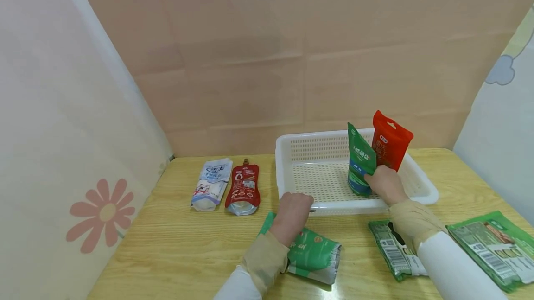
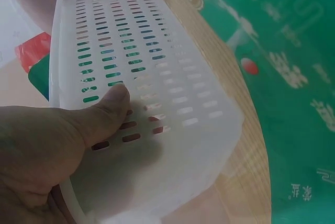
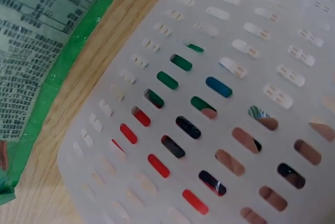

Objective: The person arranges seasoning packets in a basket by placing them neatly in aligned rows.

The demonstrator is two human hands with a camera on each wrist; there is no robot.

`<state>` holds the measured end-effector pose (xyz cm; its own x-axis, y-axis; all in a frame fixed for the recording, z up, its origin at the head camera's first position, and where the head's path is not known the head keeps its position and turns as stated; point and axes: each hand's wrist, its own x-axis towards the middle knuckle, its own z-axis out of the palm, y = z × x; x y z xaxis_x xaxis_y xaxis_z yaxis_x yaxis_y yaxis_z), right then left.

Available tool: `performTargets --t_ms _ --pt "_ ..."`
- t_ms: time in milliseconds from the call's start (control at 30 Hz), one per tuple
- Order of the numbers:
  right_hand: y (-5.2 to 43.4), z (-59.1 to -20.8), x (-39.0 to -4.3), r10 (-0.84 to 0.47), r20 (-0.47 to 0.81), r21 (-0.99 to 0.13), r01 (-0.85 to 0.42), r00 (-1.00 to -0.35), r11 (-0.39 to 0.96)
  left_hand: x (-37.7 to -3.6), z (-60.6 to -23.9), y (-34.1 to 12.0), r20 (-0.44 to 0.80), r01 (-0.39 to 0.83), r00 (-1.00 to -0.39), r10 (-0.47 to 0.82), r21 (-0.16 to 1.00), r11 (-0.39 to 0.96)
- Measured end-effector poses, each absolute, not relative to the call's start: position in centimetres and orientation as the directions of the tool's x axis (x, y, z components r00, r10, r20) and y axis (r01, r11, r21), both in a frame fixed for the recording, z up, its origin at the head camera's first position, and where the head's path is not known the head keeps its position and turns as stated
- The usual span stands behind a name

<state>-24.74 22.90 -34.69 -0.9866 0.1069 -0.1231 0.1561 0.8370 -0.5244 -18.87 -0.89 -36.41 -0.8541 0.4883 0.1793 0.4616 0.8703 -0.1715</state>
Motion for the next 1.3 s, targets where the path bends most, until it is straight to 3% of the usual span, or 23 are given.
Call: performTargets --t_ms 367,667,900,1067,1300 --pt "23.0 -34.9 -24.9 0.087 -0.102 -0.516 0.127 -0.991 0.847 -19.0 -36.6 -1.1 0.200 0.467 -0.844 0.497 -0.179 0.866" --pt "24.1 -33.8 -23.7 0.010 -0.197 -0.521 0.113 -0.980 0.846 -18.9 -36.5 -1.0 0.195 0.464 -0.847 0.494 -0.184 0.867" --pt "25.2 -33.3 -21.6 -0.137 -0.154 -0.451 -0.054 -0.978 0.891 -19.0 -36.6 -1.0 0.205 0.464 -0.841 0.501 -0.204 0.862" --pt "26.5 -34.4 -20.1 -0.304 -0.056 -0.415 -0.254 -0.951 0.874 -19.0 -36.5 -0.9 0.198 0.464 -0.845 0.497 -0.191 0.865" --pt "27.8 -36.4 -19.0 -0.416 0.167 -0.157 -0.441 -0.894 0.884 -18.9 -36.4 -1.0 0.188 0.460 -0.850 0.493 -0.193 0.867"
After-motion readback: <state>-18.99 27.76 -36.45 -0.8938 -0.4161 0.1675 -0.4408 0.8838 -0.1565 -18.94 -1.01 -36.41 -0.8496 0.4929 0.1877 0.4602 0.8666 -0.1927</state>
